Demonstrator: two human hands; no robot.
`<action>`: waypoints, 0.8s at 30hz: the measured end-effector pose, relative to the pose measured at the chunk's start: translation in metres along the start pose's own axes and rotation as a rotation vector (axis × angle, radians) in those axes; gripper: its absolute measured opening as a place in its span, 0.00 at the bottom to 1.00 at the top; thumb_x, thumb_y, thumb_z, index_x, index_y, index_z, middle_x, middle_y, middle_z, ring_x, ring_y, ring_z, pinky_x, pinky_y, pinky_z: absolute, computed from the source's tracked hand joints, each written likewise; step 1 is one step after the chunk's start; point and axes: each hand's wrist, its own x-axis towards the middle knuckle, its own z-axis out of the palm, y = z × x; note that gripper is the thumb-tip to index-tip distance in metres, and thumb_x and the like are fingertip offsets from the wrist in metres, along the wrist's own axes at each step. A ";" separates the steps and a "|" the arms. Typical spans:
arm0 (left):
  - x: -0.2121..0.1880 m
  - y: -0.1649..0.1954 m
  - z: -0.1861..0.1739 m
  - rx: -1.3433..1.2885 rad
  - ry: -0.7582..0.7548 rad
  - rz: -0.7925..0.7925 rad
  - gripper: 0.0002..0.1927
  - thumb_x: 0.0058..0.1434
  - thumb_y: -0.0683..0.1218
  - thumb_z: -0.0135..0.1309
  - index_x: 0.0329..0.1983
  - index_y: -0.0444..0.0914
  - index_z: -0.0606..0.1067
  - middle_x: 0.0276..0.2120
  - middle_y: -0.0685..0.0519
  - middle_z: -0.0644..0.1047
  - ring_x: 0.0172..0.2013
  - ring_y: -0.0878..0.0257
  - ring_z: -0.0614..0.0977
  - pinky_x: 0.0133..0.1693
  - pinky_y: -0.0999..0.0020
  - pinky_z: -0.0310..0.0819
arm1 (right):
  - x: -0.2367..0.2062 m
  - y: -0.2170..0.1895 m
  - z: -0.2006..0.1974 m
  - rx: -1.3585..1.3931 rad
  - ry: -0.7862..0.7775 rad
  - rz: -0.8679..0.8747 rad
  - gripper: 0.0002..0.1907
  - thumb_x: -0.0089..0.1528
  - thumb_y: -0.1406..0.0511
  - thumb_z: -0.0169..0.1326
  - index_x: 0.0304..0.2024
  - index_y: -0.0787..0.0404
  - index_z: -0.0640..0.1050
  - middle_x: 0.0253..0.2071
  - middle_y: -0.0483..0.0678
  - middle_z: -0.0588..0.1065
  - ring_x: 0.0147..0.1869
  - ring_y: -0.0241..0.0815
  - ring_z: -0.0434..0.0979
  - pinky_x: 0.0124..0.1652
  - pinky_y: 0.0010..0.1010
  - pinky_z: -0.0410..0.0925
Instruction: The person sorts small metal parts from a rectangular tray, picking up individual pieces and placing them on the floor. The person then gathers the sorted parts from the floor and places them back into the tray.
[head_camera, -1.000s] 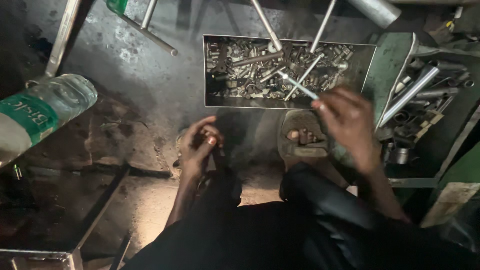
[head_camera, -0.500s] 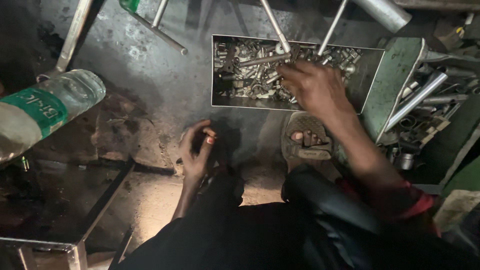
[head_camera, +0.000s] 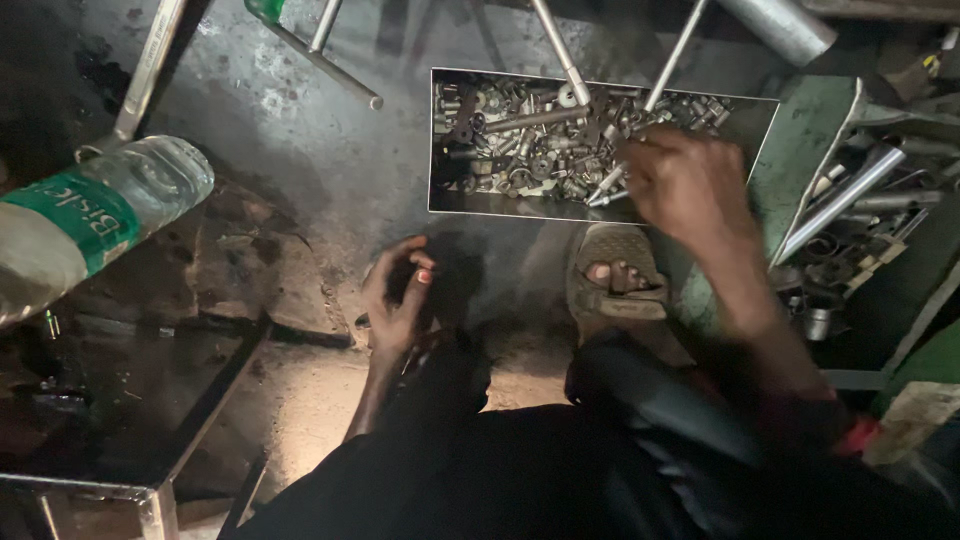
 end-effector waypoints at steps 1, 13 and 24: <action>0.000 0.000 0.000 -0.043 0.002 -0.026 0.18 0.68 0.43 0.56 0.60 0.32 0.74 0.43 0.52 0.79 0.47 0.65 0.80 0.52 0.71 0.74 | -0.002 0.001 -0.006 0.022 -0.037 0.022 0.12 0.64 0.72 0.59 0.49 0.59 0.86 0.35 0.50 0.83 0.26 0.36 0.79 0.20 0.26 0.70; 0.002 0.013 0.000 0.028 0.016 -0.017 0.17 0.68 0.44 0.57 0.58 0.32 0.76 0.41 0.52 0.79 0.45 0.65 0.80 0.52 0.72 0.73 | 0.033 -0.024 0.052 0.156 0.086 -0.088 0.08 0.67 0.68 0.61 0.49 0.61 0.83 0.41 0.55 0.83 0.32 0.38 0.83 0.24 0.22 0.75; 0.004 0.009 0.004 -0.054 0.022 -0.049 0.17 0.66 0.41 0.56 0.58 0.32 0.75 0.41 0.52 0.79 0.45 0.65 0.80 0.50 0.71 0.74 | -0.001 0.001 0.013 0.013 0.045 0.131 0.12 0.66 0.76 0.57 0.51 0.63 0.84 0.31 0.52 0.81 0.24 0.35 0.79 0.18 0.23 0.68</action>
